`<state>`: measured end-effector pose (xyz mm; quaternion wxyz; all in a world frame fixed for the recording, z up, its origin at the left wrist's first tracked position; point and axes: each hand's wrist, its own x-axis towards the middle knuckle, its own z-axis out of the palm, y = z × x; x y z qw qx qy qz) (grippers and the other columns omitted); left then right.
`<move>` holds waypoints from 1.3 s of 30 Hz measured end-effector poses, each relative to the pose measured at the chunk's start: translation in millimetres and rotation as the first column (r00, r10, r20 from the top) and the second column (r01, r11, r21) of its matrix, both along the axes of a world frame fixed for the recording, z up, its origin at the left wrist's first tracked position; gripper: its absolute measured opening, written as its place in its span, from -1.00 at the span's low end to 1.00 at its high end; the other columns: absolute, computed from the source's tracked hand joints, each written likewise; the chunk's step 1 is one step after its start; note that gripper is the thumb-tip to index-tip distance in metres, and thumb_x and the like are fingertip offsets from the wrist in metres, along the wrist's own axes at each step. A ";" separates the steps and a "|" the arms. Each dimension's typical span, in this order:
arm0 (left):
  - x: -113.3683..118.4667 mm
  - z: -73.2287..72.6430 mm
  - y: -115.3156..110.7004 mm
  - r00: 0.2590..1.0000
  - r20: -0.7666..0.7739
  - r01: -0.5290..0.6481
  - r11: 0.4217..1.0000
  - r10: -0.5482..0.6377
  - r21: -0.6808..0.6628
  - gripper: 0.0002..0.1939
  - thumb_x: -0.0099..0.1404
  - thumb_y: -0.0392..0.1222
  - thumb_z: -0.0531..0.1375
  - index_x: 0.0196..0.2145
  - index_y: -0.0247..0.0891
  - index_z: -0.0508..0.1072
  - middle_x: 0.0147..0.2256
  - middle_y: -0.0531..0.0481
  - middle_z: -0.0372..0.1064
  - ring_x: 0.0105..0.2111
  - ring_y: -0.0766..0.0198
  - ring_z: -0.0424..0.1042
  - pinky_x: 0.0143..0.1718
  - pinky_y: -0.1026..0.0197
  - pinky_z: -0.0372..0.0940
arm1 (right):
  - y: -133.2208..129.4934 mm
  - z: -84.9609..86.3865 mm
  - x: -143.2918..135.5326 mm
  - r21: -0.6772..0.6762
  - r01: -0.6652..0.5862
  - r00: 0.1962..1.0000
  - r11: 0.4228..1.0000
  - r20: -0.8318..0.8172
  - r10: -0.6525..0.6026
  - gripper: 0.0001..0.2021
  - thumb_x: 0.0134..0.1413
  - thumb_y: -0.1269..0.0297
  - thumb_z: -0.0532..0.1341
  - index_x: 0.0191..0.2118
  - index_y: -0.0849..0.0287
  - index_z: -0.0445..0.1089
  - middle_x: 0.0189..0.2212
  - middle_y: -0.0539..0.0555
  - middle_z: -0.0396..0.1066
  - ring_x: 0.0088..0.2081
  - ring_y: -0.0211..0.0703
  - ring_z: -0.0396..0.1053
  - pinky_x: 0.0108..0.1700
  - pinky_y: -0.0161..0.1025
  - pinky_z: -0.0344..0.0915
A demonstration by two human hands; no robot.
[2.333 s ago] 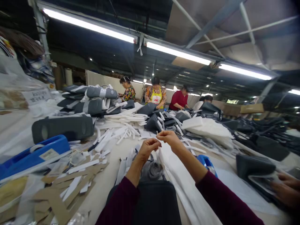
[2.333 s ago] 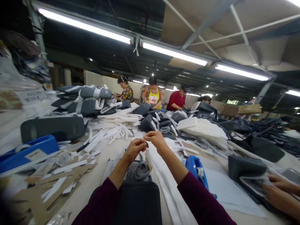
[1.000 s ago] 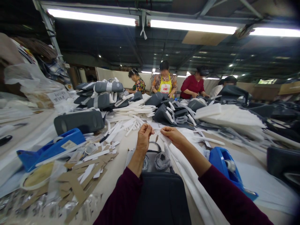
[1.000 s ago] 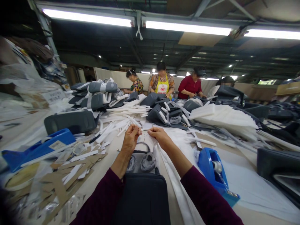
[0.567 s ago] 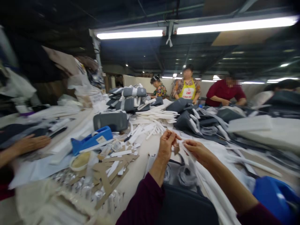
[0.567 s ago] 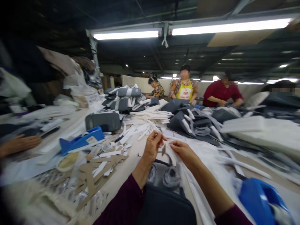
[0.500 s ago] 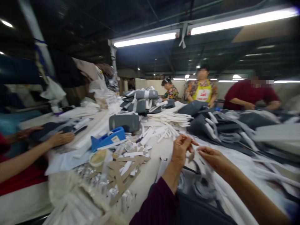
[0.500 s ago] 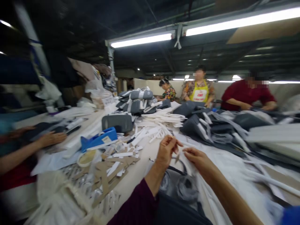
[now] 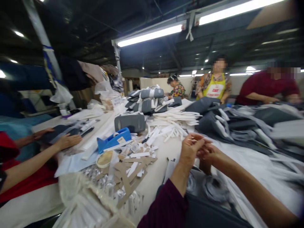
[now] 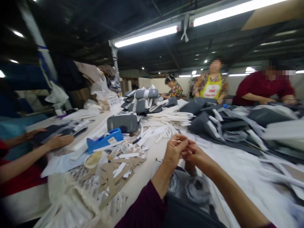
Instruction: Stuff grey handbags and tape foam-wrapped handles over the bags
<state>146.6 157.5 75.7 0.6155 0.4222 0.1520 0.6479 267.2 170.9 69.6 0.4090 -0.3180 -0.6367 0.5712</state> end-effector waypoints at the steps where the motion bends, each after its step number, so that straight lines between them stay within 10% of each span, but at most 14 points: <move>1: -2.3 1.6 0.6 0.999 0.044 -0.016 1.000 0.016 0.007 -0.60 0.05 -0.10 0.37 -0.23 -0.27 0.31 -0.35 -0.09 0.52 -0.54 0.35 0.44 -0.50 0.33 0.29 | -2.8 5.4 -1.1 -0.035 0.009 1.000 0.999 -0.018 -0.009 -0.50 -0.27 0.28 0.36 -0.06 0.13 0.42 -0.26 0.13 0.44 -0.28 -0.06 0.39 -0.22 -0.12 0.34; 12: -10.7 1.8 8.5 0.979 0.203 -0.026 0.999 0.031 -0.030 -0.66 0.06 -0.32 0.34 -0.21 -0.26 0.34 -0.20 -0.07 0.47 -0.38 0.36 0.44 -0.35 0.29 0.32 | 2.4 31.2 15.8 -0.210 -0.064 0.991 0.976 -0.126 0.038 -0.71 -0.14 0.17 0.42 -0.28 0.18 0.45 -0.30 0.01 0.38 -0.34 -0.30 0.29 -0.10 -0.24 0.27; 22: -12.2 0.7 9.0 0.969 0.237 -0.043 0.993 0.067 -0.107 -0.72 0.07 -0.38 0.32 -0.25 -0.27 0.40 -0.19 -0.02 0.46 -0.30 0.39 0.47 -0.17 0.30 0.36 | 5.3 36.0 31.5 -0.316 -0.160 0.983 0.935 -0.141 0.120 -0.68 -0.10 0.10 0.39 -0.37 0.20 0.33 -0.56 -0.09 0.21 -0.60 -0.42 -0.04 -0.49 -0.33 -0.02; 28: 2.1 -14.6 10.0 0.876 -0.453 -0.282 0.937 0.165 -0.205 -0.97 0.19 -0.35 0.16 -0.40 -0.28 0.38 -0.46 -0.02 0.44 -0.45 0.26 0.48 -0.31 0.15 0.40 | 16.4 41.2 49.4 -0.262 0.145 0.989 0.954 0.000 -0.150 -0.70 -0.13 0.08 0.34 -0.38 0.17 0.32 -0.68 -0.17 -0.01 -0.65 -0.41 -0.13 -0.55 -0.33 -0.09; 32: 9.9 -32.1 2.2 0.715 -0.672 -0.396 0.904 0.192 -0.164 -0.65 -0.06 -0.43 0.30 -0.76 -0.24 0.20 -0.72 -0.01 0.24 -0.42 0.03 0.49 -0.32 0.08 0.34 | 26.2 30.4 42.6 -0.054 0.447 0.850 0.893 0.339 -0.404 -0.78 -0.09 0.12 0.24 -0.44 0.18 0.35 -0.74 -0.13 0.08 -0.71 -0.40 -0.08 -0.62 -0.32 -0.12; 39: 13.3 -33.5 -9.7 0.489 -0.804 -0.554 0.832 0.339 0.014 -0.56 -0.16 -0.48 0.28 -0.86 -0.20 0.10 -0.72 -0.10 0.24 -0.28 -0.16 0.47 -0.23 0.00 0.27 | 25.7 -14.8 21.3 0.036 0.409 0.608 0.912 0.734 -0.302 -0.85 -0.22 0.45 0.24 -0.68 0.17 0.32 -0.85 0.00 0.24 -0.80 -0.28 0.14 -0.68 -0.31 0.04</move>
